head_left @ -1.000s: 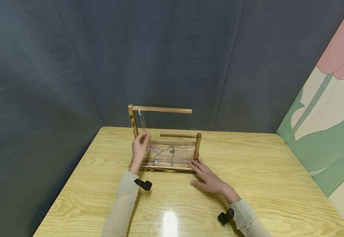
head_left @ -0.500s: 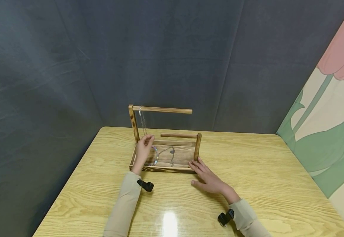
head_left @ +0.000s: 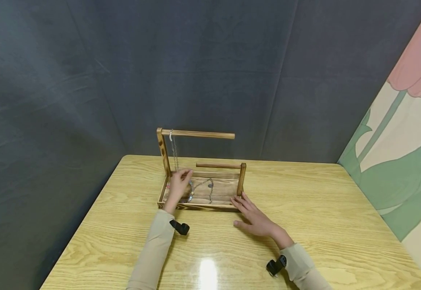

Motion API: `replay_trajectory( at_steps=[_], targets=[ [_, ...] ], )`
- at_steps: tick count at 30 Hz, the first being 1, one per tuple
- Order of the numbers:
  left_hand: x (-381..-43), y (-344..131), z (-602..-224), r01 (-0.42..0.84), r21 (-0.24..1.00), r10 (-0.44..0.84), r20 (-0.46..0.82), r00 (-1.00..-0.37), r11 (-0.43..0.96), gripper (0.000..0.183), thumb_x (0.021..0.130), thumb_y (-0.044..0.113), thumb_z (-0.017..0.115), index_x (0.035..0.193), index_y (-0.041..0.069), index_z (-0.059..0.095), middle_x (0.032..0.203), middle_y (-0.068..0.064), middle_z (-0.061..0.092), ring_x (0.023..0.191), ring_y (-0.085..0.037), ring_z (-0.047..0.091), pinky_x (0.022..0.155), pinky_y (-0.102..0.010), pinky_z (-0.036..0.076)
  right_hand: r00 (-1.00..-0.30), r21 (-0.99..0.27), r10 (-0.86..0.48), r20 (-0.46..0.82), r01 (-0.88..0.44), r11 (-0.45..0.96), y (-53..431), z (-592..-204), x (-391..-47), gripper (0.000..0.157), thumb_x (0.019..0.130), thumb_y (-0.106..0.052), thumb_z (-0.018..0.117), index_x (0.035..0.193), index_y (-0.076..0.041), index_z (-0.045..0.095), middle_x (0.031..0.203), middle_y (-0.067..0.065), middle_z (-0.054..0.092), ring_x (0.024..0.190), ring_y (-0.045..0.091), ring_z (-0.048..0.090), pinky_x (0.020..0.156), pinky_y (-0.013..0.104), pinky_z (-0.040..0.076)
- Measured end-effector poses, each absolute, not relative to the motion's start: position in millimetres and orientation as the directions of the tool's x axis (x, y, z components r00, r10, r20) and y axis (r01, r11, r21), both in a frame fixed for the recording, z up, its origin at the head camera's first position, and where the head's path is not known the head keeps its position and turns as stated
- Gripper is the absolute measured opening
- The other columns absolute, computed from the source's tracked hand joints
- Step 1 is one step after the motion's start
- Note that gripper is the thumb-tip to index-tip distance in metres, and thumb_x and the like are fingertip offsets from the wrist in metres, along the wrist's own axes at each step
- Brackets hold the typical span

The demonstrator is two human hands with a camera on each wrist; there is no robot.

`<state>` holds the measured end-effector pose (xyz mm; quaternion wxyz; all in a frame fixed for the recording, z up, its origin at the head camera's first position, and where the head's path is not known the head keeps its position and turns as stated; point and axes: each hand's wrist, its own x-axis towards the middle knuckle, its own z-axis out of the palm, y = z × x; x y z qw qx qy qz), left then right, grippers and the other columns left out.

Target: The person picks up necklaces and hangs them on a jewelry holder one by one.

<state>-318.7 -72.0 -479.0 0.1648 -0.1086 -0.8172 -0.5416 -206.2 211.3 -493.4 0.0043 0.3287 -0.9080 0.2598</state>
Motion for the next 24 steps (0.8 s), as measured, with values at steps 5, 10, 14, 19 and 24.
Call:
replay_trajectory(
  at_steps=[5,10,14,19,24],
  targets=[
    [-317.8,-68.3,-481.0,0.351,0.837,0.009,0.383,-0.924,0.419,0.025,0.087,0.022,0.055,0.100,0.003,0.065,0.091,-0.011,0.064,0.077,-0.022,0.061,0.069,-0.034,0.050,-0.781,-0.458,-0.596,0.186,-0.605,0.651,210.9,-494.8,-206.6,0.069,0.085,-0.030,0.056,0.139,-0.008,0.020,0.143,0.016,0.019,0.131,0.039,0.002,0.097,0.060,0.020],
    [-317.0,-65.5,-484.0,0.313,0.844,0.022,0.337,-0.941,0.435,0.027,0.087,0.027,0.054,0.101,0.007,0.065,0.094,-0.009,0.064,0.080,-0.019,0.061,0.070,-0.032,0.050,-0.777,-0.460,-0.598,0.199,-0.613,0.643,210.8,-494.6,-206.3,0.068,0.085,-0.028,0.057,0.139,-0.006,0.021,0.143,0.017,0.019,0.131,0.040,0.003,0.097,0.061,0.020],
    [-315.2,-64.0,-484.8,0.312,0.849,0.065,0.316,-0.947,0.427,0.027,0.088,0.027,0.052,0.103,0.007,0.064,0.096,-0.009,0.064,0.082,-0.020,0.060,0.070,-0.033,0.050,-0.777,-0.460,-0.597,0.200,-0.613,0.643,210.9,-494.5,-206.2,0.068,0.085,-0.028,0.057,0.139,-0.007,0.021,0.143,0.016,0.019,0.131,0.039,0.003,0.097,0.060,0.020],
    [-314.0,-62.2,-486.4,0.306,0.857,0.113,0.286,-0.952,0.414,0.030,0.088,0.030,0.051,0.105,0.010,0.064,0.099,-0.006,0.063,0.083,-0.017,0.060,0.068,-0.030,0.050,-0.780,-0.461,-0.595,0.191,-0.607,0.648,210.9,-495.0,-206.7,0.068,0.085,-0.029,0.056,0.139,-0.008,0.021,0.144,0.014,0.018,0.132,0.037,0.002,0.098,0.060,0.019],
    [-313.5,-59.5,-488.9,0.318,0.864,0.149,0.281,-0.948,0.391,0.028,0.088,0.029,0.051,0.106,0.010,0.063,0.099,-0.005,0.063,0.083,-0.017,0.060,0.067,-0.029,0.050,-0.788,-0.464,-0.592,0.168,-0.593,0.658,211.4,-494.5,-207.0,0.068,0.086,-0.031,0.054,0.140,-0.011,0.019,0.145,0.012,0.017,0.133,0.035,0.000,0.099,0.058,0.018]
  ],
)
